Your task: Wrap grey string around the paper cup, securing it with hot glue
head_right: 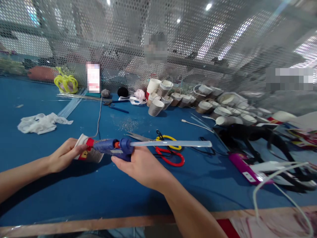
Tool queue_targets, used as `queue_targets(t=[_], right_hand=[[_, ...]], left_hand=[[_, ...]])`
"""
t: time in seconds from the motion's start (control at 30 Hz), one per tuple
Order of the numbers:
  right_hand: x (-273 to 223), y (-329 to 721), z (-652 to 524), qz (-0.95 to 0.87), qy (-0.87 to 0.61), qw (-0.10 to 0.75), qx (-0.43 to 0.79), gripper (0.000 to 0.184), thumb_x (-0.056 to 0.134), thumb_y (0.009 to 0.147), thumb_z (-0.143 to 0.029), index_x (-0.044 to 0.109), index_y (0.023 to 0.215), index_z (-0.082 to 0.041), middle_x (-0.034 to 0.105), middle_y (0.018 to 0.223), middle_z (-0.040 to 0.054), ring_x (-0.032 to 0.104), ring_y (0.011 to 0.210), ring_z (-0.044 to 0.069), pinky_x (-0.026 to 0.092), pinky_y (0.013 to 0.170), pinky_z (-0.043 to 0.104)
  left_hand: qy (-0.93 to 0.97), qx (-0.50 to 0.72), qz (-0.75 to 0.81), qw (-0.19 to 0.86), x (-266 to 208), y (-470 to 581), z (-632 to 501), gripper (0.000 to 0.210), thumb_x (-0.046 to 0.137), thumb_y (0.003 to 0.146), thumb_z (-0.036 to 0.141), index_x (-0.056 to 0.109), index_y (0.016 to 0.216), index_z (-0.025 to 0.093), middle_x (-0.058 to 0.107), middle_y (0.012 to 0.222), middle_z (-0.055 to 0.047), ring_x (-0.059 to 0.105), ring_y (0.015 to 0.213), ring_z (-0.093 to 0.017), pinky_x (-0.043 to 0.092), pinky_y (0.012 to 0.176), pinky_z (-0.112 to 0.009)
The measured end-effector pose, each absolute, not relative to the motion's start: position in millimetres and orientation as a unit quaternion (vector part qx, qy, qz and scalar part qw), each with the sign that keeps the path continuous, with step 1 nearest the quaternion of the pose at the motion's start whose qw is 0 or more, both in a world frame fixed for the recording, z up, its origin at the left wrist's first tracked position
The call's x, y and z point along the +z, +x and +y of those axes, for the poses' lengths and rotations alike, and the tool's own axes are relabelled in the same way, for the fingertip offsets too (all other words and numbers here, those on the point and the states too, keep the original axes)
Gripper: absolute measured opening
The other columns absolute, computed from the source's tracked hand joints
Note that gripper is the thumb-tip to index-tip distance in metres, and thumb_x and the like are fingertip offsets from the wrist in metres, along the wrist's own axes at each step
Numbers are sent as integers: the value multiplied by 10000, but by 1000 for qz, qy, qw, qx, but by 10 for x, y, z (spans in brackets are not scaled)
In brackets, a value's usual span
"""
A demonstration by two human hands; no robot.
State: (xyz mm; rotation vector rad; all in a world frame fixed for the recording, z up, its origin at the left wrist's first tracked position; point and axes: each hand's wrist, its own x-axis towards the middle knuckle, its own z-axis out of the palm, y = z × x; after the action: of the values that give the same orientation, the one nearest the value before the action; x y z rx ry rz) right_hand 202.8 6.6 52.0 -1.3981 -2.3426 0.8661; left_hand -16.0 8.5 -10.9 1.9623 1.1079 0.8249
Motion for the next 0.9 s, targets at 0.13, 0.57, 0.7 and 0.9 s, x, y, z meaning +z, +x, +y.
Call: queue_targets(t=[0.13,0.57,0.7,0.9], right_hand=[[507,2025,64,-827,-485,137,251,217,462,723,-296,496,548,-172,462,455,-41,407,435,78,326,453,201],[442,2035,20,-849,-445,161,236,156,455,733,-288,447,617,-183,461,540,-35,406,484,85,336,498,208],[426,2032,12,-842,-453,175,235,151,479,713,-276,436,602,-183,442,521,-38,376,467,82,327,479,208],[432,2040,6,-836,-457,169,251,151,473,721,-281,432,610,-186,439,518,-46,375,456,74,313,451,193]], left_hand=[[755,314,450,359,-116,-165,89,368,260,802,287,342,472,146,284,477,45,236,448,-64,231,408,-183],[733,329,454,385,-75,-125,79,384,269,791,311,425,496,121,310,479,40,251,456,-67,245,405,-183],[732,324,462,381,-80,-129,78,406,263,792,324,433,487,118,304,476,39,255,454,-68,250,406,-184],[739,326,459,370,-86,-131,76,392,274,792,312,410,474,127,291,477,43,247,452,-66,241,408,-181]])
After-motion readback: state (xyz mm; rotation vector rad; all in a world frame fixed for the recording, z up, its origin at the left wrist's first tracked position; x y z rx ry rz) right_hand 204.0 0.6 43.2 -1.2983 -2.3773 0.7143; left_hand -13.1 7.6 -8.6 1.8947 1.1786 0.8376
